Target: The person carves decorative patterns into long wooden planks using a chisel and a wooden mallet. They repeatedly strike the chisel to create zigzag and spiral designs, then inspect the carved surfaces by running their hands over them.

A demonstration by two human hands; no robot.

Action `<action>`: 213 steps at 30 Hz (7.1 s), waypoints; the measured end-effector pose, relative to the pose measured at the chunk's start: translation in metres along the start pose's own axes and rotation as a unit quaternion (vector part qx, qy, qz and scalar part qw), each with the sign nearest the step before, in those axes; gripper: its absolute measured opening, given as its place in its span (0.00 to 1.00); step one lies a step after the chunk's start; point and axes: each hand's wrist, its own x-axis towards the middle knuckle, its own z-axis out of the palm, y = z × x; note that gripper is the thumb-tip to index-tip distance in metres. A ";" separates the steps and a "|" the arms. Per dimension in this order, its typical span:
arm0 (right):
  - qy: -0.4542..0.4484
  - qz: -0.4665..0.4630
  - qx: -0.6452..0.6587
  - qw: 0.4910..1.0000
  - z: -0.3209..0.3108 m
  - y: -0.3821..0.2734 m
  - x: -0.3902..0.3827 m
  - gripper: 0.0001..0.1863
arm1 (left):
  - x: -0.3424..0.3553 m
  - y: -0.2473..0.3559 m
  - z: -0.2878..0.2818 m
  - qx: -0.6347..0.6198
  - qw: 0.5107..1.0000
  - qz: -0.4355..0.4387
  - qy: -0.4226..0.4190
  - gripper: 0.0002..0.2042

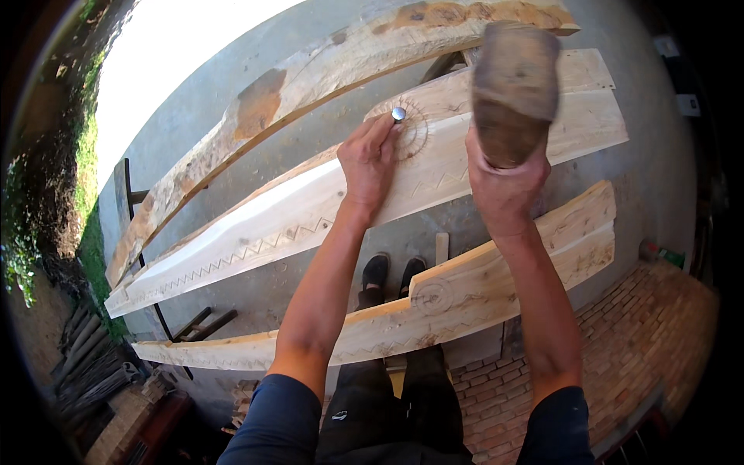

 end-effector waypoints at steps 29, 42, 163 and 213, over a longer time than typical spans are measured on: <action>-0.002 0.040 0.021 0.999 0.002 0.013 -0.023 0.24 | -0.007 0.005 -0.001 -0.006 1.000 0.016 0.022 0.09; -0.116 0.046 -0.113 0.986 -0.004 0.013 -0.007 0.26 | -0.008 -0.007 -0.002 -0.221 0.955 -0.183 0.073 0.07; -0.625 0.423 -0.252 0.605 -0.273 0.135 -0.467 0.30 | -0.605 0.133 -0.390 -0.215 0.629 -0.684 0.301 0.11; -0.594 0.150 -0.198 0.765 -0.006 -0.334 -0.565 0.43 | -0.864 -0.022 -0.828 -0.242 0.574 -0.608 0.492 0.05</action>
